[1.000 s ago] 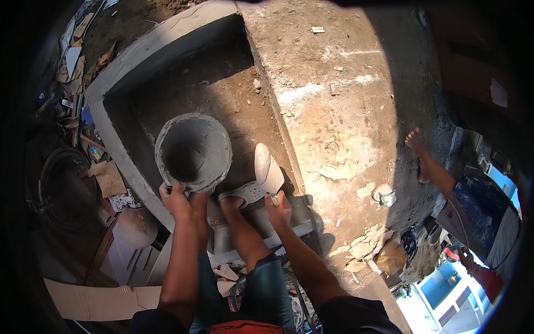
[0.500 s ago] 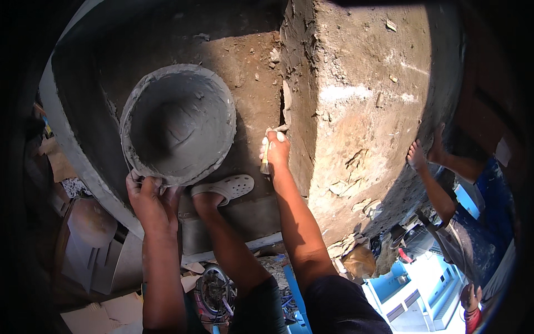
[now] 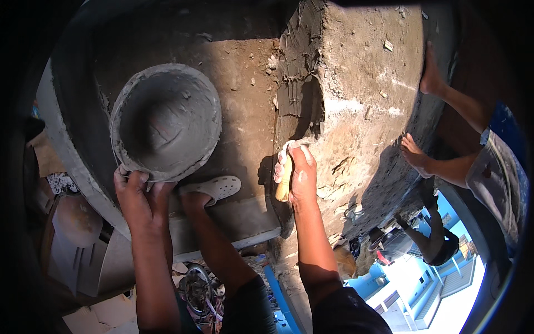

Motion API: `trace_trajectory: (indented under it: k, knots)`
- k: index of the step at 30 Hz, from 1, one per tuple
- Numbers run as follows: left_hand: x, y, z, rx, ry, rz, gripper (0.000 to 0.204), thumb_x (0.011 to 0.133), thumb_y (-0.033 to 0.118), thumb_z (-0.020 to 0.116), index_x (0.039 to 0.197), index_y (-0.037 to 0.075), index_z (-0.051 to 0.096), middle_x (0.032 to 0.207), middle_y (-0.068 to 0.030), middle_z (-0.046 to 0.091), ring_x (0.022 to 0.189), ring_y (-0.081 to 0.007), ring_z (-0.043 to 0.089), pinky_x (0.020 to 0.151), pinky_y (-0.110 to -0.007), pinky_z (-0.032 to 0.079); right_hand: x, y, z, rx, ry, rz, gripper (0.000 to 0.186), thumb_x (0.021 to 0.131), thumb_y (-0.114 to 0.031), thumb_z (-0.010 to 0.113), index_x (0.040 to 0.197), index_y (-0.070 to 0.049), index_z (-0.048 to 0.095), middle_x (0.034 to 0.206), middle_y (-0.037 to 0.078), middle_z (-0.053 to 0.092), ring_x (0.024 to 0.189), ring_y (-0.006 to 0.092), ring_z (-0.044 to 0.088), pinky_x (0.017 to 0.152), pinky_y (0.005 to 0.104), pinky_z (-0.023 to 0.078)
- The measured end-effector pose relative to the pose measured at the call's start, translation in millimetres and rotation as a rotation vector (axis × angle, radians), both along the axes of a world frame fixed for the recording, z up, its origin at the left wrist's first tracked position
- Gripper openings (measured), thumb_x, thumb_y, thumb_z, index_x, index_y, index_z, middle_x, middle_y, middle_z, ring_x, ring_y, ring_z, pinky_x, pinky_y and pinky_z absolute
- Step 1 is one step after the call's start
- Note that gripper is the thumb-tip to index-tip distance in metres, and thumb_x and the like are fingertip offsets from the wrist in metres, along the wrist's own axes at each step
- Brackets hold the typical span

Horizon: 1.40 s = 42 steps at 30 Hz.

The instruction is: The person scoops cement from a bucket with a trowel and applies it to a concrete wall, smoothing the surface. The person repeatedly scoops and spreads cement across different sections of the wall.

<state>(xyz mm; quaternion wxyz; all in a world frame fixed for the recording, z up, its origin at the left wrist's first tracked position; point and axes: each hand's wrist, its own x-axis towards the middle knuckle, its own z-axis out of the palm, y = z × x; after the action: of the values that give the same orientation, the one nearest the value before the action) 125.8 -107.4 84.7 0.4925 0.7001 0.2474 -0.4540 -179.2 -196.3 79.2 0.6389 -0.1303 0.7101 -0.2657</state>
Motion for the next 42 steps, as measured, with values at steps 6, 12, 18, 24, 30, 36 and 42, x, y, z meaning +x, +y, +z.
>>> trace_trajectory:
  k: [6, 12, 18, 24, 30, 36, 42]
  knots:
    - [-10, -2, -8, 0.122, 0.002, -0.041, 0.041, 0.090, 0.003, 0.058, 0.130, 0.009, 0.053, 0.109, -0.0080, 0.062, 0.103, -0.0263, 0.067, 0.085, -0.049, 0.062, 28, -5, -46, 0.156, 0.224, 0.255, 0.019, 0.108, -0.025, 0.060, 0.099, -0.009, 0.058, 0.073, 0.003, 0.058, 0.053, 0.0143, 0.056, 0.044, 0.0307, 0.044]
    - [-5, -10, -1, 0.023, -0.004, -0.056, 0.036, 0.089, 0.003, 0.059, 0.123, 0.011, 0.056, 0.095, 0.0020, 0.058, 0.079, -0.0069, 0.055, 0.076, -0.029, 0.054, 33, -38, -92, 0.071, 0.170, 0.042, 0.024, 0.108, -0.032, 0.062, 0.100, -0.009, 0.058, 0.075, 0.003, 0.059, 0.052, 0.0147, 0.055, 0.043, 0.0297, 0.044]
    - [7, -9, -6, 0.010, 0.000, -0.106, 0.041, 0.090, 0.002, 0.057, 0.131, 0.007, 0.053, 0.115, -0.0103, 0.063, 0.102, -0.0266, 0.067, 0.084, -0.051, 0.063, 28, -42, -34, -0.041, 0.007, 0.016, 0.021, 0.108, -0.027, 0.058, 0.100, -0.008, 0.057, 0.078, 0.005, 0.060, 0.054, 0.0147, 0.055, 0.045, 0.0303, 0.044]
    - [14, -13, -4, -0.023, -0.017, -0.020, 0.046, 0.088, 0.003, 0.059, 0.133, 0.006, 0.050, 0.119, -0.0119, 0.060, 0.104, -0.0295, 0.067, 0.080, -0.051, 0.064, 2, 21, -36, -0.063, 0.278, 0.164, 0.017, 0.110, -0.027, 0.058, 0.101, -0.012, 0.056, 0.076, 0.001, 0.057, 0.055, 0.0124, 0.054, 0.046, 0.0292, 0.045]
    - [7, -24, 3, 0.020, -0.010, -0.002, 0.035, 0.089, 0.000, 0.057, 0.123, 0.007, 0.054, 0.099, -0.0018, 0.058, 0.084, -0.0097, 0.056, 0.086, -0.036, 0.058, -24, 72, -143, 0.244, 0.397, 0.353, 0.024, 0.110, -0.032, 0.061, 0.100, -0.011, 0.059, 0.073, 0.001, 0.059, 0.051, 0.0134, 0.056, 0.045, 0.0324, 0.046]
    - [-6, -26, 9, 0.040, -0.058, -0.137, 0.035, 0.089, 0.001, 0.058, 0.123, 0.008, 0.054, 0.099, -0.0004, 0.059, 0.085, -0.0088, 0.056, 0.087, -0.036, 0.054, 2, 17, -216, 0.034, 0.340, 0.161, 0.031, 0.108, -0.036, 0.059, 0.097, -0.007, 0.060, 0.069, 0.003, 0.057, 0.049, 0.0157, 0.056, 0.042, 0.0348, 0.047]
    - [-15, -27, 9, 0.042, -0.075, -0.178, 0.036, 0.090, 0.000, 0.057, 0.126, 0.008, 0.055, 0.101, 0.0001, 0.059, 0.085, -0.0089, 0.056, 0.089, -0.037, 0.053, 4, 24, -175, -0.162, 0.407, 0.099, 0.030, 0.110, -0.034, 0.060, 0.094, -0.009, 0.056, 0.070, 0.001, 0.056, 0.049, 0.0121, 0.052, 0.042, 0.0311, 0.042]
